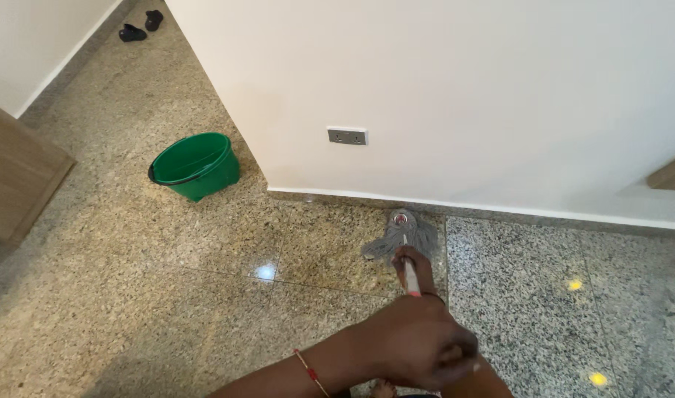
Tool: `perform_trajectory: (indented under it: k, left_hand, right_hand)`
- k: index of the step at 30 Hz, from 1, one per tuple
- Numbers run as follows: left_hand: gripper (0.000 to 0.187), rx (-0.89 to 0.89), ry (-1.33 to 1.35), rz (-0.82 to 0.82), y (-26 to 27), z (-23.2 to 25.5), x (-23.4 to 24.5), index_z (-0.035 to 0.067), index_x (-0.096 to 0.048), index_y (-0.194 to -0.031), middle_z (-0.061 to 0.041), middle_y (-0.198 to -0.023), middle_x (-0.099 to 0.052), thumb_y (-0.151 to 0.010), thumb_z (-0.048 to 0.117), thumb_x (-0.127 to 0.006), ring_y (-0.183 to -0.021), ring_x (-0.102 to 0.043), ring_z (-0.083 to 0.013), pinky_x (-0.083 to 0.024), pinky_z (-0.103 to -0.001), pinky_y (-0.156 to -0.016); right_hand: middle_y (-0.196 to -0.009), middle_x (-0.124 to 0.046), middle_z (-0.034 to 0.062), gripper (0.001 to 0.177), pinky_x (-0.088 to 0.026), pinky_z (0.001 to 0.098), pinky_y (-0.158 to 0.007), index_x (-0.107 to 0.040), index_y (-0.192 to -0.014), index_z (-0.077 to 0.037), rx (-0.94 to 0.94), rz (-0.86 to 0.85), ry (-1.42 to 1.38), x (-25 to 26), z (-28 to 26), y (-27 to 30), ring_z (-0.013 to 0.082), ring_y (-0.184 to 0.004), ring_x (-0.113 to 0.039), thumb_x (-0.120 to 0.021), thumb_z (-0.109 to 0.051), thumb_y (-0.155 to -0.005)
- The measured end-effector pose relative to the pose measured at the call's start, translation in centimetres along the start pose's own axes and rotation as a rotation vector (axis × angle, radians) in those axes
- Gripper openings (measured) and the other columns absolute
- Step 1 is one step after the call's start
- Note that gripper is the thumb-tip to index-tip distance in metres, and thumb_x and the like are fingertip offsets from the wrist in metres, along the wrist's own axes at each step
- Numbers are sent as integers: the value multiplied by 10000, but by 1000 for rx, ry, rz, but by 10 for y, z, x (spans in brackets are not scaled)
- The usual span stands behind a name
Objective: The person cleans the floor by hand using a mop, moving it back and forth over a wet area of the stone tiles.
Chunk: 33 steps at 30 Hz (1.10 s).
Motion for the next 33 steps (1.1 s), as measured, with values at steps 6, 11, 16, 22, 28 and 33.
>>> perform_trajectory:
  k: [6,11,16,22,28,33]
  left_hand:
    - [204,456,406,372,19,-24,100,55,-783,-1000,-26,-668,-754,-952,211,-661,-443,-637,-81,-461,-294,-399]
    - [313,331,406,827,60,-41,174,-57,-749,-904,-45,-444,-553,-992,200,-594,-355,-519,-124,-417,-287,-363]
    - [370,379,578,1050,110,-80,184,-48,-704,-905,5,-437,-415,-1039,265,-559,-377,-430,-116,-438,-304,-458]
    - [271,632,747,1072,132,-155,90,-49,-667,-885,-116,-686,-697,-984,181,-566,-412,-552,-148,-550,-358,-463]
    - [196,538,872,639,47,-186,-69,5,-712,-947,-131,-910,-785,-1023,97,-557,-547,-668,-134,-595,-321,-510]
    - [198,431,754,235,-1,-125,-131,17,-779,-972,-105,-706,-710,-1040,143,-642,-534,-609,-112,-508,-278,-502]
  right_hand:
    - [-911,-717,139,289,-581,379,-736,-699,-1032,-34,144,-260,711,-41,-10,-57,273,-830,-688,-664,-304,-936]
    - [-806,-741,186,331,-579,472,-704,-812,-929,-104,1,-413,1047,-87,-31,-48,354,-725,-715,-701,-406,-849]
    - [-691,-712,189,385,-579,455,-720,-810,-826,-46,-200,-540,1032,-87,-13,0,328,-666,-710,-738,-424,-852]
    - [-790,-708,190,419,-561,477,-760,-780,-793,-29,-317,-516,1132,13,47,80,343,-736,-684,-752,-447,-824]
    - [-845,-762,179,403,-587,464,-819,-800,-901,-73,-570,-148,1197,178,29,165,367,-851,-743,-783,-448,-755]
    - [-931,-788,131,401,-602,448,-880,-809,-963,-149,-841,-55,1351,238,-16,211,333,-922,-765,-773,-509,-789]
Point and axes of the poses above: each hand's wrist, its own y-axis away from the middle knuckle, its own x-axis out of the back of the hand, z = x × y, the point moved 3 cm from there along -y, towards the middle knuckle
